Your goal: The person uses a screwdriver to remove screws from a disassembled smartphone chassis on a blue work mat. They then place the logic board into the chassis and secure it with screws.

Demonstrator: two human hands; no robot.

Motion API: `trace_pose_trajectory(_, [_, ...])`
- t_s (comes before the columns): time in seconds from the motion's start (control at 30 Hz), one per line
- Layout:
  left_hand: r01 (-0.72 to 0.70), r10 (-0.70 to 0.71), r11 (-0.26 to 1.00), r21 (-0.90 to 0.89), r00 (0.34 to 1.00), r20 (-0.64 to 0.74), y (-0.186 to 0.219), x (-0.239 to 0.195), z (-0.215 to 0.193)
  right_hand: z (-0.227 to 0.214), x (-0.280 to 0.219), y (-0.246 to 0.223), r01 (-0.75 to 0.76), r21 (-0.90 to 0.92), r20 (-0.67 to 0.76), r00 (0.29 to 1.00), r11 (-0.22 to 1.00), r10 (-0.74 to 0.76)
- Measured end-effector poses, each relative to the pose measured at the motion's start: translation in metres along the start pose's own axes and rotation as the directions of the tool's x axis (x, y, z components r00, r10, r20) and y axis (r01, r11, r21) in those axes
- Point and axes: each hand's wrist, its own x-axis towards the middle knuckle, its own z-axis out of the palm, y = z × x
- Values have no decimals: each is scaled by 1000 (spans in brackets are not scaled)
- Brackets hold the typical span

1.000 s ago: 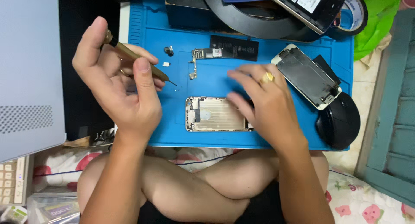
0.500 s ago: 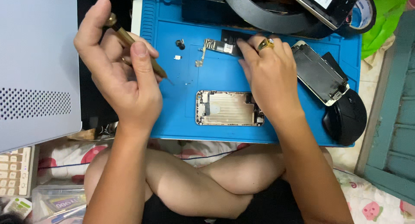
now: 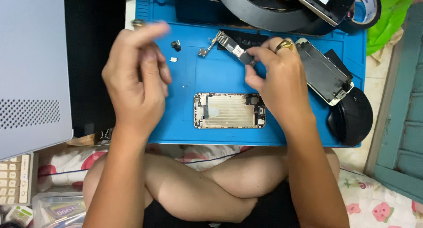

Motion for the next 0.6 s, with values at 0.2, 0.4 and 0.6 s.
trace_pose_trajectory(0.2, [-222,123,948,226,915,384,3,1,0,-36,-15,-26,80,-22,44,996,997,-79])
trace_pose_trajectory(0.4, [-302,82,880,368,857,508,2,-2,8,-48,-22,-38,246,15,95,964,969,-247])
trace_pose_trajectory(0.6, [-320,72,859,400,849,524,1,-4,10,-52,-20,-45,270,1,93,959,963,-269])
